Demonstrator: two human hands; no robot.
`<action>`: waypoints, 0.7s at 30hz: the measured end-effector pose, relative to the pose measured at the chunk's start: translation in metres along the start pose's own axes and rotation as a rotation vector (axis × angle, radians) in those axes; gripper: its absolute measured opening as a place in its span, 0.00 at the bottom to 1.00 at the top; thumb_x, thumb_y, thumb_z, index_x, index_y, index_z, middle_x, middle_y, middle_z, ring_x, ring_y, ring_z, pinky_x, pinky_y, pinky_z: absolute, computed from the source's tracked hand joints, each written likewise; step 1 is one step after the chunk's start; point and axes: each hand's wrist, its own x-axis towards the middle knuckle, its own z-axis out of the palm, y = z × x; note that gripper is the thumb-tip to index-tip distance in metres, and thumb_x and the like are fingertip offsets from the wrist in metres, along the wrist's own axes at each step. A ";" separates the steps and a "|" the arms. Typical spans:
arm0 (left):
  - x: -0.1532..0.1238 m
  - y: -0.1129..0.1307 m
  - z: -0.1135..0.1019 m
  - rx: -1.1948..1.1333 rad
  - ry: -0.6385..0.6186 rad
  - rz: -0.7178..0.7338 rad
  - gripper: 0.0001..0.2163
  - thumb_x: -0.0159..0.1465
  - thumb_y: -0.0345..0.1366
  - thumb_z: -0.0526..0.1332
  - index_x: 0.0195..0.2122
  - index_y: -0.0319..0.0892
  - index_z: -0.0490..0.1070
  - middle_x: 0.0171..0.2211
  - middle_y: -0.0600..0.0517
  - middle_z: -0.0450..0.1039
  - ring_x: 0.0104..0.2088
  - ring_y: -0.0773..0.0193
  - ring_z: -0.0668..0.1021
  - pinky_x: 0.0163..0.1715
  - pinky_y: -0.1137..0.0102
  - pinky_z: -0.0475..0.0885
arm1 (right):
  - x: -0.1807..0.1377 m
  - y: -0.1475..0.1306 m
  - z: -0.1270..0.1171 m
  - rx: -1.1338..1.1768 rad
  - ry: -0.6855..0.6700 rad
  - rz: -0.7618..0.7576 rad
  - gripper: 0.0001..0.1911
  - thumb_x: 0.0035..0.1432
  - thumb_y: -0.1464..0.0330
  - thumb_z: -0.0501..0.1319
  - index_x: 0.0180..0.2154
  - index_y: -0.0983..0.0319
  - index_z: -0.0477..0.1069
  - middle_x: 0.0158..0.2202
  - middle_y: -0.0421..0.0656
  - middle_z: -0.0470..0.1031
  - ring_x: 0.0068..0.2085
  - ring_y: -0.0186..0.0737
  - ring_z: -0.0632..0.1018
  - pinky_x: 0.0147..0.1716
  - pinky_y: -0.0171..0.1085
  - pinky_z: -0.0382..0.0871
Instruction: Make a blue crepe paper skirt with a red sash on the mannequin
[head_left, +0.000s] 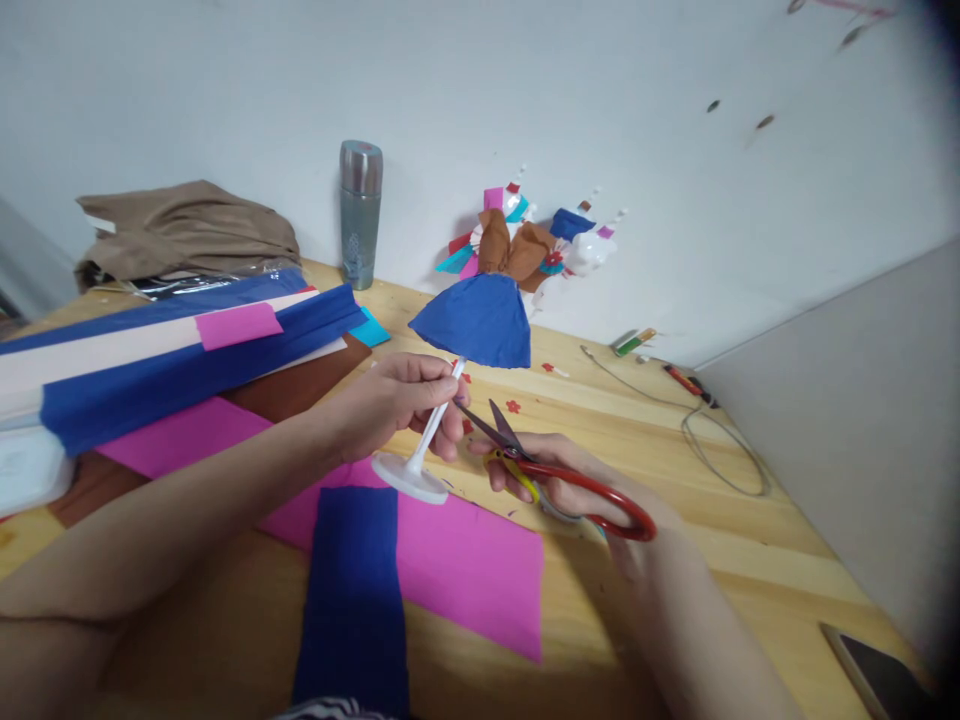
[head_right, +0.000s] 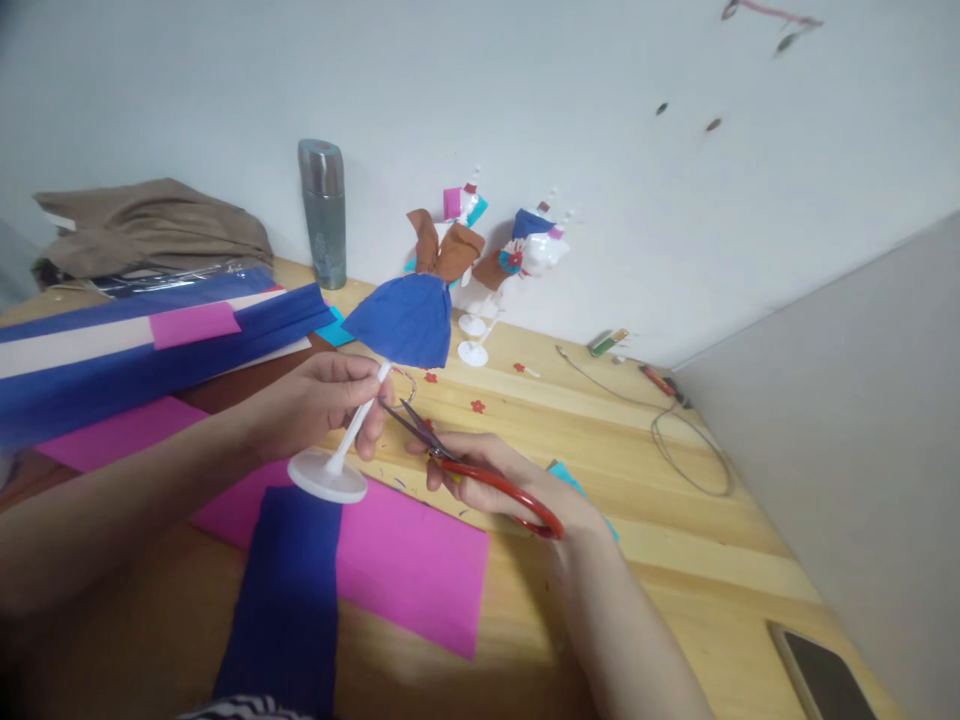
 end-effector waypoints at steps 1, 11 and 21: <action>0.000 0.000 0.000 0.002 -0.005 0.001 0.14 0.59 0.43 0.67 0.29 0.37 0.69 0.20 0.52 0.74 0.18 0.67 0.76 0.23 0.72 0.71 | 0.001 -0.003 0.001 -0.001 0.001 -0.009 0.44 0.49 0.33 0.55 0.55 0.56 0.72 0.37 0.43 0.72 0.31 0.38 0.69 0.32 0.37 0.66; 0.000 0.007 -0.007 0.069 0.011 0.054 0.14 0.58 0.43 0.67 0.26 0.37 0.69 0.19 0.52 0.73 0.17 0.66 0.75 0.22 0.72 0.70 | -0.011 0.003 -0.004 0.090 0.082 -0.053 0.41 0.52 0.36 0.56 0.51 0.61 0.73 0.34 0.44 0.70 0.27 0.35 0.65 0.29 0.39 0.61; 0.003 -0.002 -0.004 0.118 0.041 0.031 0.13 0.58 0.42 0.65 0.26 0.37 0.69 0.19 0.51 0.74 0.17 0.66 0.76 0.22 0.71 0.72 | -0.018 -0.004 -0.007 0.015 0.070 -0.016 0.37 0.54 0.42 0.60 0.55 0.61 0.71 0.38 0.45 0.72 0.32 0.38 0.67 0.34 0.39 0.63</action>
